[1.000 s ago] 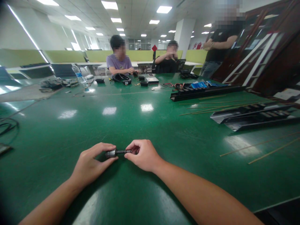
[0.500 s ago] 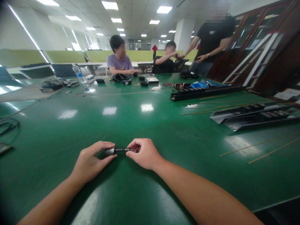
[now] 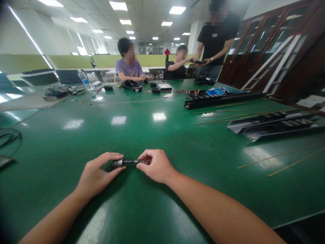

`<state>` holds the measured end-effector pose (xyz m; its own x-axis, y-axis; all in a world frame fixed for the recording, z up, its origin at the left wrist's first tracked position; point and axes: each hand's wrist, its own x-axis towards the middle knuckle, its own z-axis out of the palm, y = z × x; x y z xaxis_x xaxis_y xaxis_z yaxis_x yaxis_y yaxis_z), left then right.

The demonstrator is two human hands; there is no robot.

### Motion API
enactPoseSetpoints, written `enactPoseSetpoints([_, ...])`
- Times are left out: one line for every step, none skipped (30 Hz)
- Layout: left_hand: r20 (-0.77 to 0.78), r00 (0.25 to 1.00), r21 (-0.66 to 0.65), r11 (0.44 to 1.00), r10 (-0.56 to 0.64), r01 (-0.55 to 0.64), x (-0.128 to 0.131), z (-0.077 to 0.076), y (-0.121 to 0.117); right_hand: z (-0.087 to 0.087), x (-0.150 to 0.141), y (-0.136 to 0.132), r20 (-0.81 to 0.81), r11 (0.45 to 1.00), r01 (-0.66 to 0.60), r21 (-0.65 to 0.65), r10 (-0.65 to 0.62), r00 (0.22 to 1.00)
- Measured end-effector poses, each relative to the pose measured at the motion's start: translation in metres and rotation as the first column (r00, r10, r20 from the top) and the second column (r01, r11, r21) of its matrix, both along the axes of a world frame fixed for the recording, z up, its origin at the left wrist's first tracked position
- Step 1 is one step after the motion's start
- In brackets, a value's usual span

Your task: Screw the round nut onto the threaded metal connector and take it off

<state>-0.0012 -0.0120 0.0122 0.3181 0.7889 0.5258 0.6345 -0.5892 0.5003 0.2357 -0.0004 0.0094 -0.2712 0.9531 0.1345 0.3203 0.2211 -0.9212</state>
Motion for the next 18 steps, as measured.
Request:
enactPoseSetpoints([0.000, 1.000, -0.001, 1.000, 0.000, 0.000, -0.0002, -0.0001, 0.0003, -0.0003, -0.0001, 0.0002, -0.001, 1.000, 0.001, 0.000, -0.001, 1.000])
enactPoseSetpoints([-0.001, 1.000, -0.003, 1.000, 0.001, -0.001, -0.0003, -0.0003, 0.0005, -0.0008, -0.0002, 0.0005, -0.002, 1.000, 0.001, 0.001, -0.001, 1.000])
enactPoseSetpoints([-0.003, 1.000, -0.006, 1.000, 0.001, -0.001, -0.0004, -0.0004, 0.0007, -0.0014, -0.0003, 0.0008, -0.002, 1.000, 0.000, 0.001, 0.000, 1.000])
enactPoseSetpoints([-0.005, 1.000, -0.008, 1.000, 0.003, -0.003, -0.0004, -0.0006, 0.0008, -0.0020, -0.0003, 0.0010, -0.001, 1.000, -0.001, 0.001, 0.001, 1.000])
enactPoseSetpoints([-0.008, 1.000, -0.010, 1.000, 0.005, -0.005, -0.0005, -0.0008, 0.0009, -0.0027, -0.0003, 0.0013, 0.001, 1.000, -0.001, 0.001, 0.001, 1.000])
enactPoseSetpoints([-0.011, 1.000, -0.013, 1.000, 0.007, -0.007, -0.0005, -0.0009, 0.0009, -0.0033, -0.0003, 0.0015, 0.002, 1.000, -0.001, 0.000, 0.001, 1.000])
enactPoseSetpoints([-0.012, 1.000, -0.014, 1.000, 0.010, -0.010, -0.0005, -0.0011, 0.0010, -0.0040, -0.0002, 0.0017, 0.003, 1.000, 0.000, 0.000, 0.000, 1.000])
enactPoseSetpoints([-0.012, 1.000, -0.015, 1.000, 0.011, -0.012, -0.0005, -0.0012, 0.0011, -0.0045, 0.0000, 0.0018, 0.003, 1.000, 0.001, -0.001, -0.001, 1.000])
enactPoseSetpoints([-0.010, 1.000, -0.016, 1.000, 0.012, -0.013, -0.0005, -0.0013, 0.0012, -0.0049, 0.0001, 0.0020, 0.003, 1.000, 0.002, -0.002, -0.002, 1.000])
enactPoseSetpoints([-0.007, 1.000, -0.017, 1.000, 0.011, -0.011, -0.0006, -0.0014, 0.0012, -0.0052, 0.0003, 0.0021, 0.004, 1.000, 0.003, -0.004, -0.003, 1.000])
enactPoseSetpoints([-0.006, 1.000, -0.018, 1.000, 0.010, -0.010, -0.0007, -0.0014, 0.0012, -0.0052, 0.0004, 0.0022, 0.005, 1.000, 0.002, -0.006, -0.002, 1.000])
enactPoseSetpoints([-0.005, 1.000, -0.020, 1.000, 0.008, -0.009, -0.0008, -0.0014, 0.0010, -0.0051, 0.0005, 0.0022, 0.008, 1.000, 0.003, -0.007, -0.003, 1.000])
enactPoseSetpoints([-0.005, 1.000, -0.022, 1.000, 0.007, -0.007, -0.0011, -0.0013, 0.0008, -0.0048, 0.0006, 0.0022, 0.011, 1.000, 0.004, -0.007, -0.004, 1.000])
enactPoseSetpoints([-0.005, 1.000, -0.022, 1.000, 0.006, -0.006, -0.0014, -0.0012, 0.0006, -0.0044, 0.0007, 0.0022, 0.013, 1.000, 0.006, -0.006, -0.006, 1.000])
enactPoseSetpoints([-0.006, 1.000, -0.021, 1.000, 0.006, -0.006, -0.0018, -0.0011, 0.0004, -0.0038, 0.0007, 0.0021, 0.014, 1.000, 0.011, -0.005, -0.011, 1.000])
enactPoseSetpoints([-0.008, 1.000, -0.022, 1.000, 0.008, -0.008, -0.0022, -0.0009, 0.0004, -0.0031, 0.0008, 0.0020, 0.015, 1.000, 0.016, -0.003, -0.016, 1.000])
enactPoseSetpoints([-0.011, 1.000, -0.025, 1.000, 0.013, -0.013, -0.0026, -0.0007, 0.0005, -0.0023, 0.0010, 0.0018, 0.014, 1.000, 0.021, -0.001, -0.021, 1.000])
enactPoseSetpoints([-0.014, 1.000, -0.028, 0.999, 0.023, -0.023, -0.0030, -0.0004, 0.0008, -0.0017, 0.0012, 0.0017, 0.012, 1.000, 0.026, 0.002, -0.026, 1.000])
